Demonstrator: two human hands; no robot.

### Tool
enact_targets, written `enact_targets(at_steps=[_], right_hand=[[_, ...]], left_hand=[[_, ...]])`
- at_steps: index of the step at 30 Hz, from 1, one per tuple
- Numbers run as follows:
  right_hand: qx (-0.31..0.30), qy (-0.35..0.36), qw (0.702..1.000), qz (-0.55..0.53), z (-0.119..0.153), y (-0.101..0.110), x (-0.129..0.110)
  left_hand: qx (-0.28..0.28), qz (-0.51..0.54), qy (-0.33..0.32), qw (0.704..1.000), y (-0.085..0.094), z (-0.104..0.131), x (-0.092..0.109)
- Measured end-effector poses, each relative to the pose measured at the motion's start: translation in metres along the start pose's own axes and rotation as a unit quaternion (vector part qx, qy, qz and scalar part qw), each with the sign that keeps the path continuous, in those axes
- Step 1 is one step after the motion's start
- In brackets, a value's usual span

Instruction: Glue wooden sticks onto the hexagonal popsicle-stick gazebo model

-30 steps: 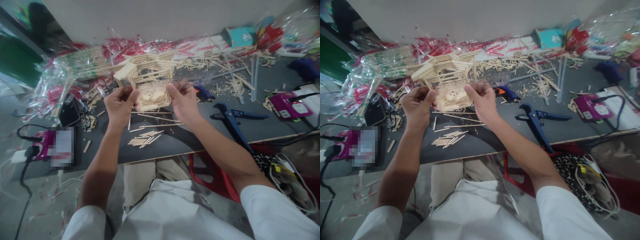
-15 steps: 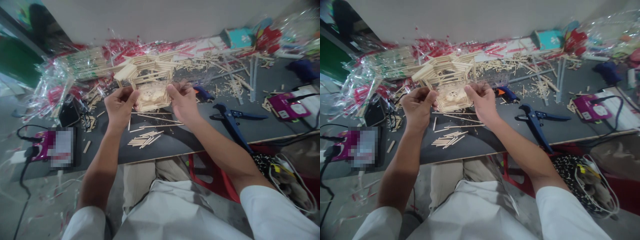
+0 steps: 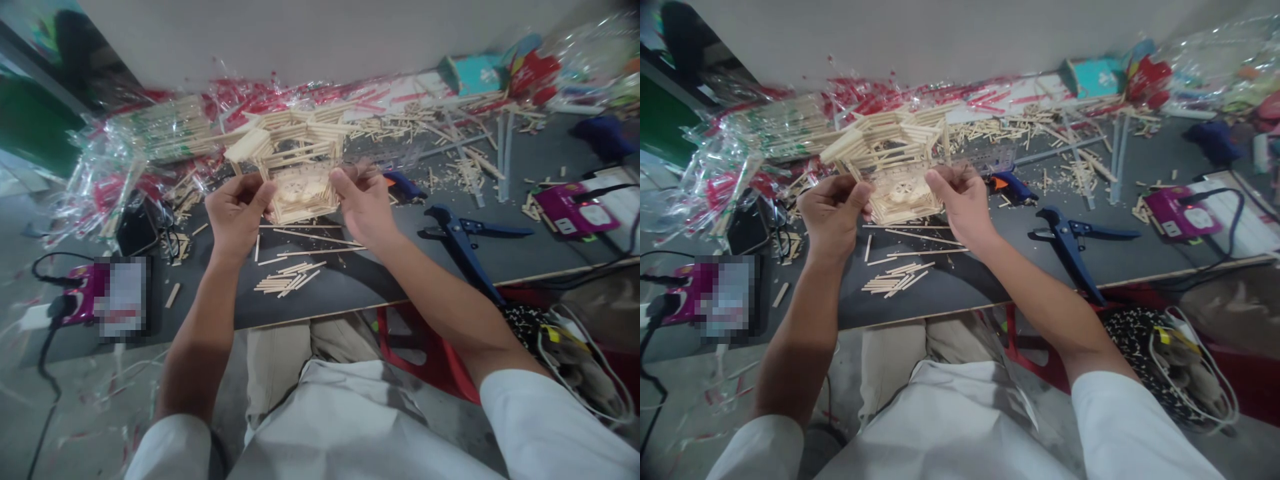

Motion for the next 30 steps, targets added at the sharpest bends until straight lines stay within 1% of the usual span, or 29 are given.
enact_targets(at_steps=[3,7,12,16,25,30], right_hand=[[0.004,-0.006,1.0,-0.008,0.0001,-0.0012,-0.0001],[-0.003,0.004,1.0,-0.018,-0.0003,-0.0027,-0.0016],[-0.006,-0.001,1.0,0.017,-0.0005,-0.0007,0.0014],[0.002,-0.007,1.0,0.014,-0.0011,-0.0001,0.0037],[-0.01,0.013,1.0,-0.016,-0.001,-0.0051,0.0013],[-0.008,-0.007,1.0,0.019,-0.0012,-0.0034,0.0045]], left_hand=[[0.001,0.005,-0.004,1.0,0.0009,-0.0006,-0.0016],[0.001,0.004,0.007,1.0,0.0001,-0.0004,-0.0027],[0.023,-0.01,0.028,0.999,0.0015,-0.0001,-0.0044],[0.029,-0.017,0.037,0.999,0.0022,-0.0008,-0.0072],[0.026,-0.028,0.033,0.999,0.0037,-0.0018,-0.0099],[0.032,-0.001,0.032,0.999,0.0037,-0.001,-0.0097]])
Point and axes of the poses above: each hand's wrist, its own z-axis away from the middle knuckle, its own y-axis out of the back of the hand, x = y × z, the point moved 10 cm from there along -z, towards the middle knuckle, and after that the axes turned 8 degrees about y, right-handed, at the moved point
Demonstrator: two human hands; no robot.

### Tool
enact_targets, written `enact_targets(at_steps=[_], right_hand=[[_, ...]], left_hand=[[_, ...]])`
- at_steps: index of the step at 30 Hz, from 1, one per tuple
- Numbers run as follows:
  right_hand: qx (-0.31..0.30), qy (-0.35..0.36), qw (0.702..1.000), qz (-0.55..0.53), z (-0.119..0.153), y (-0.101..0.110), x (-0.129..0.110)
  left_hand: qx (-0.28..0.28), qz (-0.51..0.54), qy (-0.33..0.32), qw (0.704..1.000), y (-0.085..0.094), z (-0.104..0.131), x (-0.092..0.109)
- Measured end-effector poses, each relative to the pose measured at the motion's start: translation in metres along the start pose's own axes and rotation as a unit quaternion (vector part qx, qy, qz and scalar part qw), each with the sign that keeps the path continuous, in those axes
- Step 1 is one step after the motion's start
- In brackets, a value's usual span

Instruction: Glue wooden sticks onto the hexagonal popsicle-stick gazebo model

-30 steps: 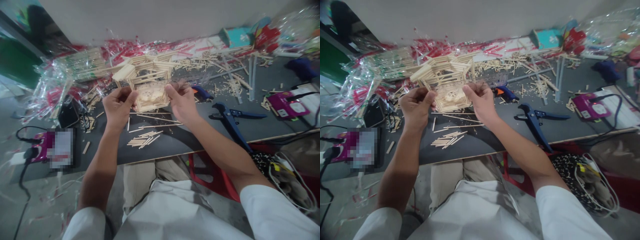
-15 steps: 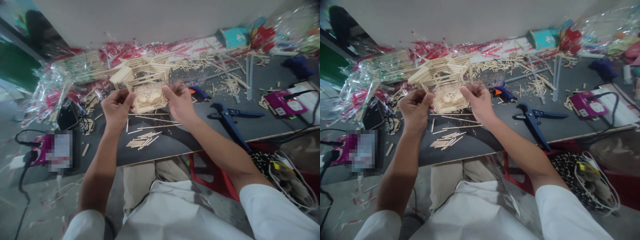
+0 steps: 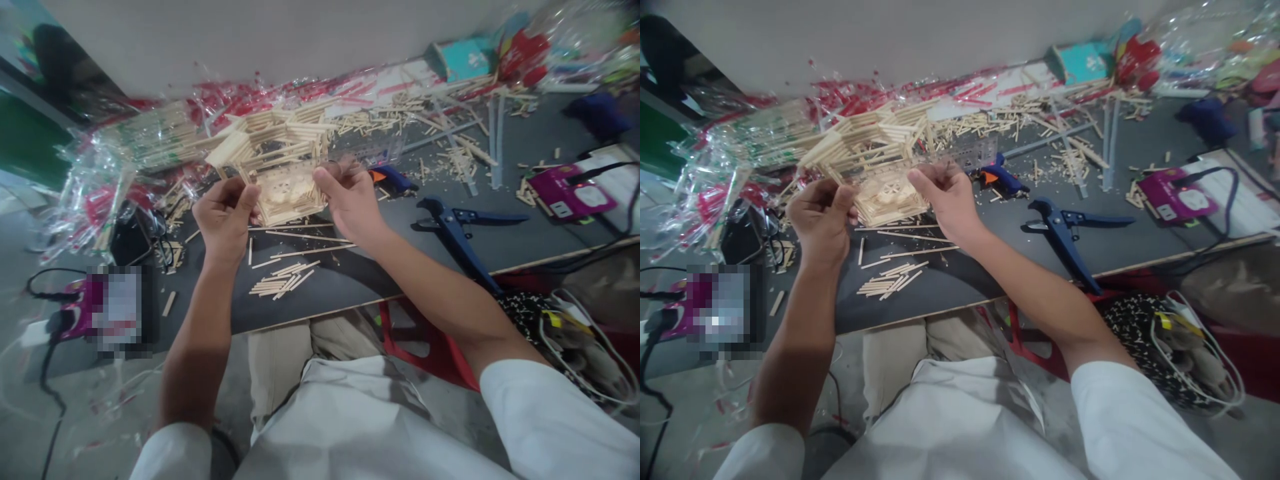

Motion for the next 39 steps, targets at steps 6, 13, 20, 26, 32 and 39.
enact_targets(at_steps=[6,13,20,26,32,39], right_hand=[[-0.021,0.016,0.999,-0.019,-0.002,-0.002,-0.006],[-0.006,0.025,1.0,0.018,-0.006,0.016,-0.018],[-0.046,0.011,0.999,-0.013,-0.01,0.037,-0.029],[-0.057,-0.023,0.998,0.007,0.001,0.045,-0.029],[-0.005,-0.006,0.999,0.052,0.038,0.076,-0.049],[0.095,-0.018,0.995,0.035,0.095,0.119,-0.036]], left_hand=[[-0.002,0.03,-0.007,1.0,-0.002,0.002,0.003],[-0.005,-0.007,-0.009,1.0,-0.004,-0.005,-0.009],[0.004,-0.064,0.016,0.998,0.005,-0.015,-0.035],[0.0,-0.101,0.085,0.991,0.003,-0.013,-0.053],[-0.059,-0.132,0.081,0.986,0.025,0.017,-0.005],[-0.135,0.175,-0.018,0.975,0.016,0.148,0.139]])
Point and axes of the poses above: each hand's wrist, its own z-axis away from the middle knuckle, its own y-axis out of the back of the hand, x = y × z, the point moved 10 cm from there along -z, towards the middle knuckle, and after that the axes turned 8 degrees about y, right-handed, at the moved point
